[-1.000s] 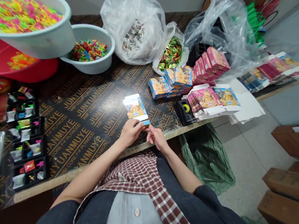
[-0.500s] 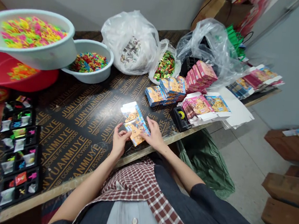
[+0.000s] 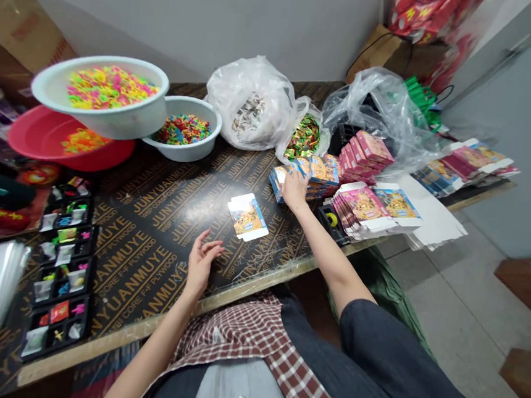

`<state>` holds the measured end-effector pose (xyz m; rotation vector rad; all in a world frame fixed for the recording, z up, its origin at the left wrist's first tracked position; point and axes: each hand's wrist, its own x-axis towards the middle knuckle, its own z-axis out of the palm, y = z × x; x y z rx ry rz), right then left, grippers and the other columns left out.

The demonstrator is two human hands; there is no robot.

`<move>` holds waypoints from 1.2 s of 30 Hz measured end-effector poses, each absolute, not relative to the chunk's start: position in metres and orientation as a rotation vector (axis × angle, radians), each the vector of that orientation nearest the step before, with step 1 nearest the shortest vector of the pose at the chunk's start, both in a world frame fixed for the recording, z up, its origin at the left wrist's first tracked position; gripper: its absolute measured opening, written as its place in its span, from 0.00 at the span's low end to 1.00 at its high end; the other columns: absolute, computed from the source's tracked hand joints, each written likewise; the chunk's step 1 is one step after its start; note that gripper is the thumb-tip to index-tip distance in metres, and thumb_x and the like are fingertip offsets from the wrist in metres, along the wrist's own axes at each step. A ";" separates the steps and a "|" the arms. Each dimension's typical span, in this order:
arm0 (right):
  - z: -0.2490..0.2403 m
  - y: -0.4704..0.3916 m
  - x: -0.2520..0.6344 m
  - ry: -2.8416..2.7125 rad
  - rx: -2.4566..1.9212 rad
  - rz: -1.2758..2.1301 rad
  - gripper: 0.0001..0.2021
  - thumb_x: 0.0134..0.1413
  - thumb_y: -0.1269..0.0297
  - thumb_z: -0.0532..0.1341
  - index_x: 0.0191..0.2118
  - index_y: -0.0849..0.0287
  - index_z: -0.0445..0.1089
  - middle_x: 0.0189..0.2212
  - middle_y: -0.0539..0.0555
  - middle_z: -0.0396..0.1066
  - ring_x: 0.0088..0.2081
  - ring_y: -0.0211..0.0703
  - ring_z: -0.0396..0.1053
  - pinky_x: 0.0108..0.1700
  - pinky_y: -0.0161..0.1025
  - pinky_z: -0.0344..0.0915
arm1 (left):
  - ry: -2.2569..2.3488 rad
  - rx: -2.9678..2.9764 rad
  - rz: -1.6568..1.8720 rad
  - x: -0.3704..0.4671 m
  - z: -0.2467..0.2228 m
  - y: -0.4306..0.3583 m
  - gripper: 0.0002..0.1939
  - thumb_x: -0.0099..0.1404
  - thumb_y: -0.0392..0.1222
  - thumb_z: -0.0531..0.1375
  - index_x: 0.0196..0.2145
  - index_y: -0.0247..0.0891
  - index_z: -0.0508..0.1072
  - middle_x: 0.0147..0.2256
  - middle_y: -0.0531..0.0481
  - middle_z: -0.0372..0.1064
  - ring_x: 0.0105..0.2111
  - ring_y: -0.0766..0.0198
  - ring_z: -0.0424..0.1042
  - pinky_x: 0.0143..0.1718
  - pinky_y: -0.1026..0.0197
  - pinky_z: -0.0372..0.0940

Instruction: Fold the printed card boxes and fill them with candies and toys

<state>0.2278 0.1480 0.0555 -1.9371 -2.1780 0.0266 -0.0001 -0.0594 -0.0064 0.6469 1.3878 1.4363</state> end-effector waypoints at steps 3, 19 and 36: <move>0.046 0.138 0.204 -2.329 -1.738 0.053 0.16 0.62 0.65 0.61 0.53 0.65 0.70 0.54 0.67 0.67 0.56 0.57 0.61 0.58 0.54 0.57 | 1.454 0.600 1.437 -0.012 -0.010 -0.067 0.31 0.49 0.51 0.70 0.49 0.38 0.70 0.32 0.49 0.77 0.28 0.64 0.76 0.32 0.62 0.69; 0.032 0.063 0.165 -2.259 -0.835 1.004 0.20 0.42 0.55 0.75 0.31 0.58 0.65 0.28 0.47 0.66 0.31 0.39 0.61 0.35 0.35 0.58 | 1.110 0.687 1.160 -0.008 -0.027 -0.056 0.39 0.42 0.51 0.72 0.53 0.40 0.71 0.50 0.42 0.75 0.53 0.44 0.73 0.55 0.47 0.67; 0.046 0.058 0.192 -2.069 -0.987 0.970 0.18 0.39 0.60 0.75 0.23 0.59 0.64 0.25 0.46 0.60 0.29 0.37 0.58 0.33 0.35 0.55 | 1.071 0.730 1.035 0.014 0.012 -0.025 0.26 0.45 0.53 0.72 0.38 0.34 0.78 0.31 0.47 0.79 0.31 0.57 0.77 0.31 0.61 0.69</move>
